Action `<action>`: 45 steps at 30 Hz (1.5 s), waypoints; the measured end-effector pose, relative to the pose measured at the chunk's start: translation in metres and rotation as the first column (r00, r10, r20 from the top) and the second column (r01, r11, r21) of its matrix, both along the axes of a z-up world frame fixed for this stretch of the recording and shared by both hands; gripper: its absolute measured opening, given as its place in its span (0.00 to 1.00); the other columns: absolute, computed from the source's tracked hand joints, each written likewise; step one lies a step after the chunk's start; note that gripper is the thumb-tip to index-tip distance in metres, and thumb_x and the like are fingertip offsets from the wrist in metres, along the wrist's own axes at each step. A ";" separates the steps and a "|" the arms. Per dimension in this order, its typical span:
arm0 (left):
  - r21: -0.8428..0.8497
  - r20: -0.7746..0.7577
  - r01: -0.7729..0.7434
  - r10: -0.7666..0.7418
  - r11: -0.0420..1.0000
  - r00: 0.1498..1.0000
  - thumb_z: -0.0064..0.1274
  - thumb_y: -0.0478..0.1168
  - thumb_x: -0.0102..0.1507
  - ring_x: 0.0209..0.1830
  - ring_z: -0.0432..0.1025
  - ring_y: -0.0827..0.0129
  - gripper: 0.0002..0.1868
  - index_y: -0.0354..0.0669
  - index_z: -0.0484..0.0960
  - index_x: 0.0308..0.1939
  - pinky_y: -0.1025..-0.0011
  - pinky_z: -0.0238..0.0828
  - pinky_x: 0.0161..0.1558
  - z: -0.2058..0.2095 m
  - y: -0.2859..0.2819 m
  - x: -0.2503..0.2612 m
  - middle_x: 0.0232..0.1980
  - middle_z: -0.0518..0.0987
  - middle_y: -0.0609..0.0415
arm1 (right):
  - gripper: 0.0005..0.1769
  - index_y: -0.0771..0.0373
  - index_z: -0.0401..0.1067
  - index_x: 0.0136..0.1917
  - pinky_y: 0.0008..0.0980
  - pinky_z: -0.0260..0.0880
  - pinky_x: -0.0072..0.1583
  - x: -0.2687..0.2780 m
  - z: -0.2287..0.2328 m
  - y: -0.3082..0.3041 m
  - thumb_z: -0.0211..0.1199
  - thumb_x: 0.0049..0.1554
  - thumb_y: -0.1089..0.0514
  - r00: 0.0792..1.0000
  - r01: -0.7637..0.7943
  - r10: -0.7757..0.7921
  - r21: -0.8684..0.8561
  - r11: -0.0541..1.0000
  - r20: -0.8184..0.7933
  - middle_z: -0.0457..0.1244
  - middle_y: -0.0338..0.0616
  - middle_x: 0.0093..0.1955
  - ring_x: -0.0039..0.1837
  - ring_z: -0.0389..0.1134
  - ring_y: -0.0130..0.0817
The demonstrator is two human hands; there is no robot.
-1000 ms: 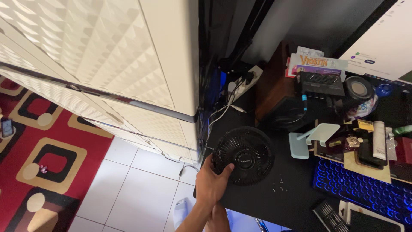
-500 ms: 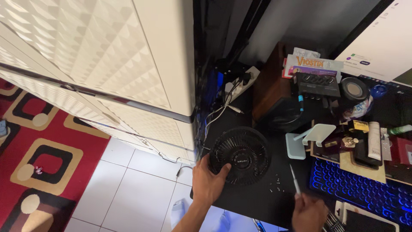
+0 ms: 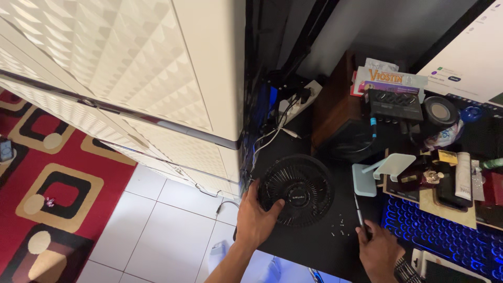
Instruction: The person assembles a small black desk fan on a desk. They place the fan blades into the front grille, align the rear grille, and use a screwdriver to fasten screws around the perimeter to secure the assembly.
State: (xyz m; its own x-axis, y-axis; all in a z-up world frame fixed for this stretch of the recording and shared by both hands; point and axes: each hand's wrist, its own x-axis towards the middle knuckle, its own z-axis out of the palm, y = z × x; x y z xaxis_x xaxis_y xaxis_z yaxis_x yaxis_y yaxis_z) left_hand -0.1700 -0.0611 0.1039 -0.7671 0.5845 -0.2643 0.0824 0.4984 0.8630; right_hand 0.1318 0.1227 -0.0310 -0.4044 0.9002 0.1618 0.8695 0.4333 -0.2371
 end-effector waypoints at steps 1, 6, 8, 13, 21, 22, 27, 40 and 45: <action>-0.003 0.007 0.002 -0.002 1.000 1.000 0.67 0.49 0.52 0.61 0.72 0.50 0.46 0.38 0.64 0.70 0.61 0.68 0.61 0.000 0.000 -0.001 0.61 0.76 0.40 | 0.14 0.52 0.81 0.51 0.43 0.69 0.49 -0.003 0.005 -0.003 0.68 0.55 0.46 1.000 -0.003 0.003 -0.014 1.000 -0.013 0.71 0.44 0.42 0.47 0.73 0.47; -0.001 0.016 0.012 -0.012 1.000 1.000 0.67 0.48 0.51 0.60 0.73 0.51 0.45 0.38 0.65 0.68 0.61 0.68 0.61 0.000 0.001 -0.003 0.59 0.76 0.41 | 0.11 0.46 0.82 0.46 0.42 0.67 0.51 -0.025 0.023 -0.010 0.68 0.52 0.43 0.996 -0.062 0.067 -0.082 0.995 0.066 0.72 0.36 0.42 0.47 0.73 0.39; 0.007 0.036 0.013 -0.013 1.000 0.999 0.67 0.48 0.51 0.60 0.73 0.52 0.45 0.38 0.66 0.68 0.61 0.69 0.60 0.001 0.000 -0.004 0.59 0.76 0.41 | 0.11 0.46 0.83 0.44 0.45 0.65 0.53 -0.031 0.026 -0.011 0.69 0.50 0.43 0.987 -0.103 0.105 -0.028 0.994 0.123 0.73 0.35 0.40 0.49 0.72 0.39; -0.038 0.029 0.012 -0.011 0.999 1.000 0.68 0.49 0.52 0.59 0.72 0.52 0.45 0.39 0.65 0.68 0.61 0.69 0.60 0.003 0.001 -0.007 0.59 0.75 0.43 | 0.11 0.40 0.84 0.45 0.43 0.64 0.56 -0.035 0.022 -0.004 0.68 0.51 0.40 0.955 -0.067 0.108 -0.153 0.986 0.275 0.73 0.32 0.40 0.49 0.72 0.35; -0.050 0.057 0.021 -0.018 0.999 0.998 0.67 0.50 0.52 0.60 0.72 0.52 0.46 0.42 0.64 0.70 0.60 0.69 0.60 0.007 0.000 -0.009 0.61 0.74 0.43 | 0.11 0.44 0.82 0.45 0.41 0.67 0.55 -0.029 -0.001 0.005 0.68 0.51 0.42 0.979 -0.065 0.101 -0.195 0.979 0.179 0.74 0.28 0.40 0.47 0.74 0.32; -0.049 0.061 0.025 -0.022 0.998 0.998 0.67 0.50 0.52 0.60 0.72 0.52 0.46 0.42 0.64 0.70 0.60 0.69 0.60 0.008 -0.001 -0.010 0.61 0.74 0.43 | 0.11 0.44 0.82 0.45 0.41 0.68 0.55 -0.029 -0.003 0.006 0.68 0.51 0.42 0.981 -0.078 0.109 -0.186 0.980 0.158 0.74 0.28 0.40 0.46 0.74 0.32; -0.056 0.048 0.031 -0.029 0.998 0.998 0.67 0.49 0.52 0.62 0.71 0.50 0.46 0.42 0.64 0.70 0.59 0.68 0.62 0.010 -0.001 -0.011 0.62 0.73 0.43 | 0.10 0.42 0.82 0.45 0.38 0.69 0.54 -0.029 -0.008 0.010 0.68 0.52 0.42 0.970 -0.066 0.114 -0.216 0.974 0.216 0.73 0.28 0.42 0.48 0.75 0.30; -0.042 0.008 0.066 -0.066 0.997 0.998 0.68 0.49 0.52 0.62 0.71 0.46 0.47 0.42 0.63 0.70 0.57 0.69 0.61 0.017 -0.005 -0.017 0.62 0.73 0.39 | 0.09 0.58 0.79 0.45 0.36 0.71 0.40 -0.074 0.112 -0.002 0.69 0.52 0.53 0.911 -0.299 0.276 -0.032 0.954 -0.306 0.71 0.44 0.38 0.37 0.73 0.35; -0.097 0.011 0.172 -0.172 0.980 0.985 0.65 0.50 0.51 0.58 0.72 0.42 0.53 0.48 0.56 0.77 0.56 0.70 0.59 0.017 -0.002 -0.025 0.58 0.73 0.34 | 0.08 0.58 0.80 0.44 0.43 0.65 0.51 -0.173 0.198 -0.003 0.68 0.53 0.53 0.752 -0.644 0.646 0.068 0.762 -0.130 0.71 0.42 0.38 0.44 0.71 0.43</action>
State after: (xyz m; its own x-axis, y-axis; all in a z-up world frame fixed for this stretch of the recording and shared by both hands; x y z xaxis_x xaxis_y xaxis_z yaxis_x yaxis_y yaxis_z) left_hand -0.1955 -0.0633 0.1208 -0.6565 0.6794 -0.3277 0.1724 0.5581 0.8117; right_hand -0.0408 0.1202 0.1666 -0.8603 0.4300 0.2737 0.3409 0.8846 -0.3182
